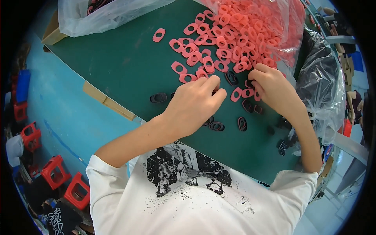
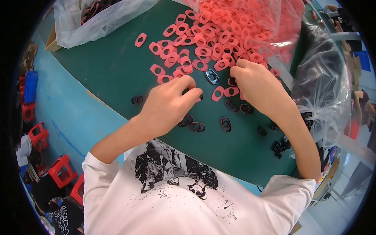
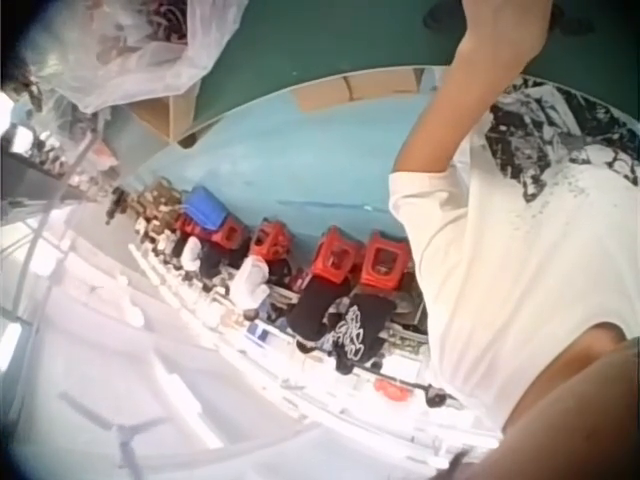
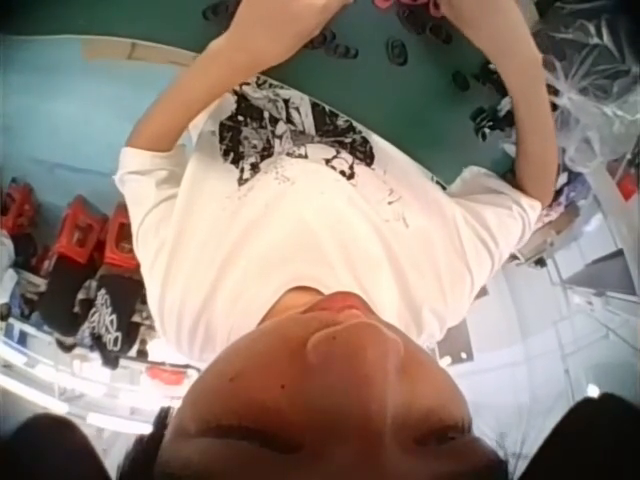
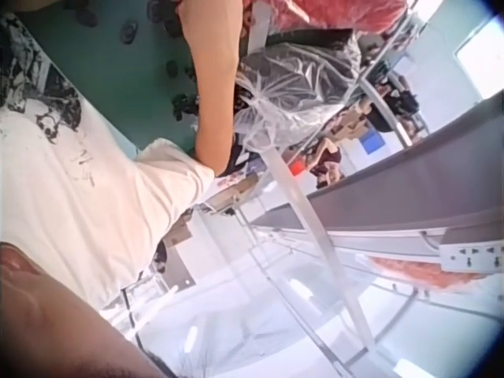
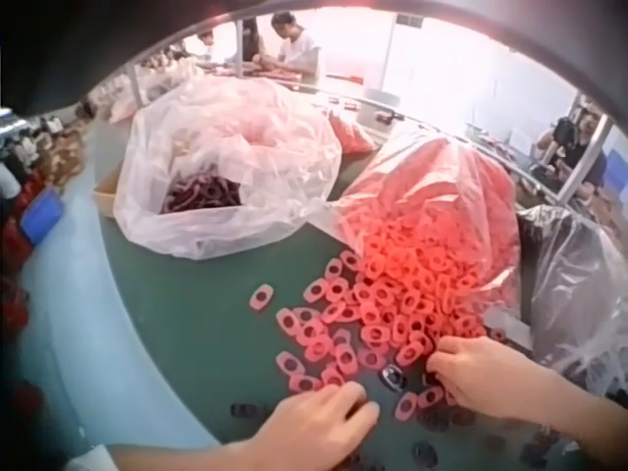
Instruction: The person spreads pink foam cutouts across a table, fits black plastic components into the openings of the cutouts by hand, and places the assembled pieces into a plastic bag.
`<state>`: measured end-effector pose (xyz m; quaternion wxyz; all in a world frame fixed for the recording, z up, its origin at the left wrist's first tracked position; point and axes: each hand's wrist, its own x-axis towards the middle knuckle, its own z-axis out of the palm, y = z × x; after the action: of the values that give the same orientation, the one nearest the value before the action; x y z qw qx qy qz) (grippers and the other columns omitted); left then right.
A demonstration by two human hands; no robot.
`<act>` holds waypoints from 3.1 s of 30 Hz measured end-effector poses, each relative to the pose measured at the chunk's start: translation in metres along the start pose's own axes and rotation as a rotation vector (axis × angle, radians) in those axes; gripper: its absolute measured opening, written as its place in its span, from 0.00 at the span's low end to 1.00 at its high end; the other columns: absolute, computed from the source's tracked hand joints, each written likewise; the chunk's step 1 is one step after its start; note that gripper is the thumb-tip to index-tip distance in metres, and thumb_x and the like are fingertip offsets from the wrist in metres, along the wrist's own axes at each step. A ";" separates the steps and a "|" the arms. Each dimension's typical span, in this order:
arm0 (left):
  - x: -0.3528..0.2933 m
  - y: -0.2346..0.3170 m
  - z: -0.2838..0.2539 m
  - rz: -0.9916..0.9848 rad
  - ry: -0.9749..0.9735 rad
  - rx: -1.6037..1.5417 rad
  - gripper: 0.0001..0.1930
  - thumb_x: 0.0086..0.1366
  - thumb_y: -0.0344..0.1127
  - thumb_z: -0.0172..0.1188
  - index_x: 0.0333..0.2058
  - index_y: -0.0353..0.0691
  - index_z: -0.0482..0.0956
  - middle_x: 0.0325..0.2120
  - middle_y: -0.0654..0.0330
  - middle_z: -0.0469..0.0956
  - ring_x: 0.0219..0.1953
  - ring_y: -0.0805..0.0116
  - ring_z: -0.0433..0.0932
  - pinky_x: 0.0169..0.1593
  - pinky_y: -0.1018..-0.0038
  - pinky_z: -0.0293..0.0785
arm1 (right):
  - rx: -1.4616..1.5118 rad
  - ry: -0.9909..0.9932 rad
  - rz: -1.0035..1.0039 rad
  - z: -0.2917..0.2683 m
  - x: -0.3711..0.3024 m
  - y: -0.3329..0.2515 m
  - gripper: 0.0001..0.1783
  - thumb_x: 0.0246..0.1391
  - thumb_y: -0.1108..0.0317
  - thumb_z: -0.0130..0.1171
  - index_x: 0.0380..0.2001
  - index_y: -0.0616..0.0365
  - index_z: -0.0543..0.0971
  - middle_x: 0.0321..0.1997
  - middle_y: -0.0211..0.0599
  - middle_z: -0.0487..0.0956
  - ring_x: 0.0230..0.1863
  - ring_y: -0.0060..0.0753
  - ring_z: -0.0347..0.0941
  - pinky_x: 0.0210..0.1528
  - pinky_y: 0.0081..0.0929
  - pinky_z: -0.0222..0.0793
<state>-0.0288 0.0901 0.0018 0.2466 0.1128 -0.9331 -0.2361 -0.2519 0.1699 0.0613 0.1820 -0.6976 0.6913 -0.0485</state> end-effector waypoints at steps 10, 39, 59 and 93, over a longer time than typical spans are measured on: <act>0.007 0.036 0.006 0.153 0.050 -0.077 0.09 0.43 0.27 0.60 0.26 0.35 0.73 0.29 0.57 0.69 0.31 0.62 0.71 0.32 0.73 0.68 | 0.122 0.222 -0.070 0.019 -0.017 0.019 0.07 0.44 0.82 0.62 0.31 0.67 0.80 0.30 0.42 0.74 0.32 0.46 0.74 0.34 0.34 0.70; 0.034 0.004 -0.028 -0.082 -0.064 -0.189 0.07 0.54 0.26 0.65 0.32 0.34 0.76 0.34 0.56 0.76 0.39 0.56 0.75 0.42 0.65 0.74 | 0.373 0.269 0.451 0.050 -0.179 -0.009 0.17 0.39 0.80 0.70 0.33 0.65 0.74 0.30 0.37 0.71 0.25 0.32 0.71 0.28 0.25 0.67; 0.074 0.018 0.012 0.355 -0.165 0.062 0.10 0.50 0.29 0.69 0.31 0.34 0.78 0.33 0.59 0.72 0.37 0.60 0.74 0.38 0.67 0.75 | 0.438 0.245 0.360 0.057 -0.177 -0.012 0.25 0.41 0.72 0.73 0.44 0.62 0.75 0.34 0.36 0.71 0.30 0.30 0.72 0.31 0.25 0.70; 0.065 0.022 0.044 0.054 -0.084 0.064 0.06 0.58 0.30 0.65 0.32 0.36 0.79 0.26 0.58 0.74 0.34 0.58 0.75 0.36 0.63 0.72 | 0.384 0.447 0.237 0.076 -0.160 -0.010 0.21 0.43 0.76 0.71 0.43 0.62 0.78 0.38 0.39 0.75 0.29 0.34 0.73 0.29 0.26 0.70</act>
<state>-0.1091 0.1050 0.0058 0.2099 0.0855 -0.9524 -0.2039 -0.2242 0.3409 0.0235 0.1586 -0.5370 0.7689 -0.3087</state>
